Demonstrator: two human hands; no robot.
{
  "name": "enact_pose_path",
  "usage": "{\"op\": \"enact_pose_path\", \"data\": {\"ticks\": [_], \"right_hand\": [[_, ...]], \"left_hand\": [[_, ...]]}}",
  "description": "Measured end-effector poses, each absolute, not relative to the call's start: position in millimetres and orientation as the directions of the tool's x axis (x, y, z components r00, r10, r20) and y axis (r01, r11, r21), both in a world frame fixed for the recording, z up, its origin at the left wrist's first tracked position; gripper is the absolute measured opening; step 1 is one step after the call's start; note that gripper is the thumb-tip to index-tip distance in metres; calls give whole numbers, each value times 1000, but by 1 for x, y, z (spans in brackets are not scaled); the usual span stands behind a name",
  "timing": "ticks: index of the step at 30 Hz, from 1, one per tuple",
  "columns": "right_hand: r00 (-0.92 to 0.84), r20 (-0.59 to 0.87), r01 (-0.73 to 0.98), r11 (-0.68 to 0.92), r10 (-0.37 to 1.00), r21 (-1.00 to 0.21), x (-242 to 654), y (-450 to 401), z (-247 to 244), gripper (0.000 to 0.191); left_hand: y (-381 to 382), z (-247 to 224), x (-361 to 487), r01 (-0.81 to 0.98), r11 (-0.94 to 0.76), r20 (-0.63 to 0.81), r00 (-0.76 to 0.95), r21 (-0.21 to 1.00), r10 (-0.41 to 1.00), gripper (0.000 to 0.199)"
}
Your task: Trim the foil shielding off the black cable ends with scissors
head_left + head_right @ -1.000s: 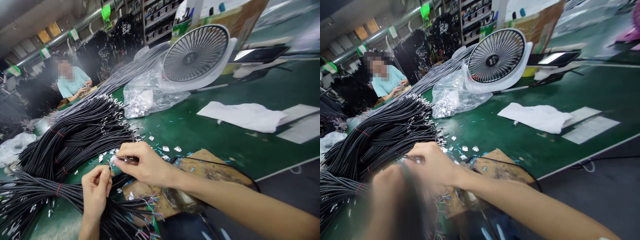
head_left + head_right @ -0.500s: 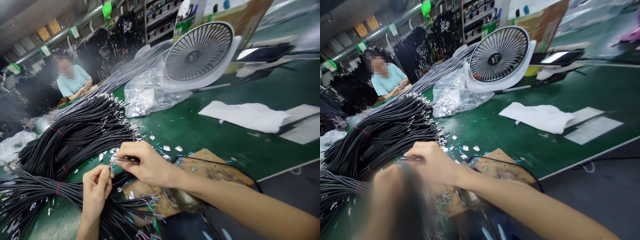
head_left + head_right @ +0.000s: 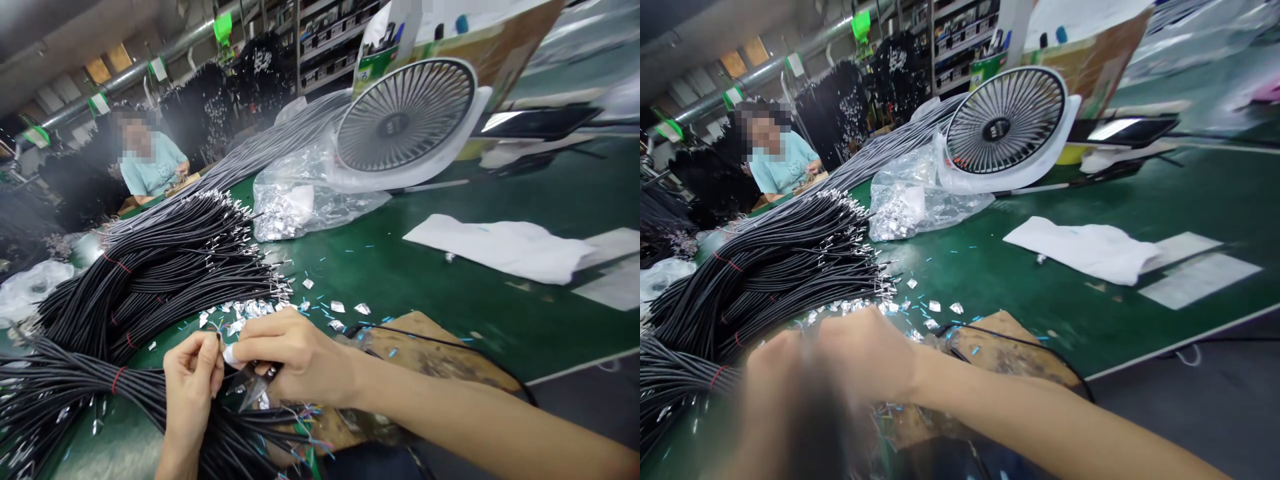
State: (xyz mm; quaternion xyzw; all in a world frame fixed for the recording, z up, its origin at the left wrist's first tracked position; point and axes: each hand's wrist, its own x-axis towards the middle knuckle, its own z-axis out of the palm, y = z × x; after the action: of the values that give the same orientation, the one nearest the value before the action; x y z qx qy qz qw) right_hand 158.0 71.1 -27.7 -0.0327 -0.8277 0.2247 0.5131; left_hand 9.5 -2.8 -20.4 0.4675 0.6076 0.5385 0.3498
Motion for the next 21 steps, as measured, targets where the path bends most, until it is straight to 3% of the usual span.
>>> {"op": "enact_pose_path", "data": {"ticks": [5,8,14,21], "right_hand": [[-342,681,-79,703,647,-707,157,69,-18,4],[-470,548,-14,615,692,-789,157,70,-14,7],[-516,583,-18,672,628,-740,158,70,-19,2],[-498,673,-38,761,547,-647,159,69,-22,16]], "left_hand": [[-3,-22,10,185,-48,110,-343,981,933,41],[-3,-23,10,191,-64,127,-343,980,931,38],[-3,-26,12,214,-73,144,-337,974,930,35],[-3,-25,12,230,-60,131,-312,971,941,37]]}}
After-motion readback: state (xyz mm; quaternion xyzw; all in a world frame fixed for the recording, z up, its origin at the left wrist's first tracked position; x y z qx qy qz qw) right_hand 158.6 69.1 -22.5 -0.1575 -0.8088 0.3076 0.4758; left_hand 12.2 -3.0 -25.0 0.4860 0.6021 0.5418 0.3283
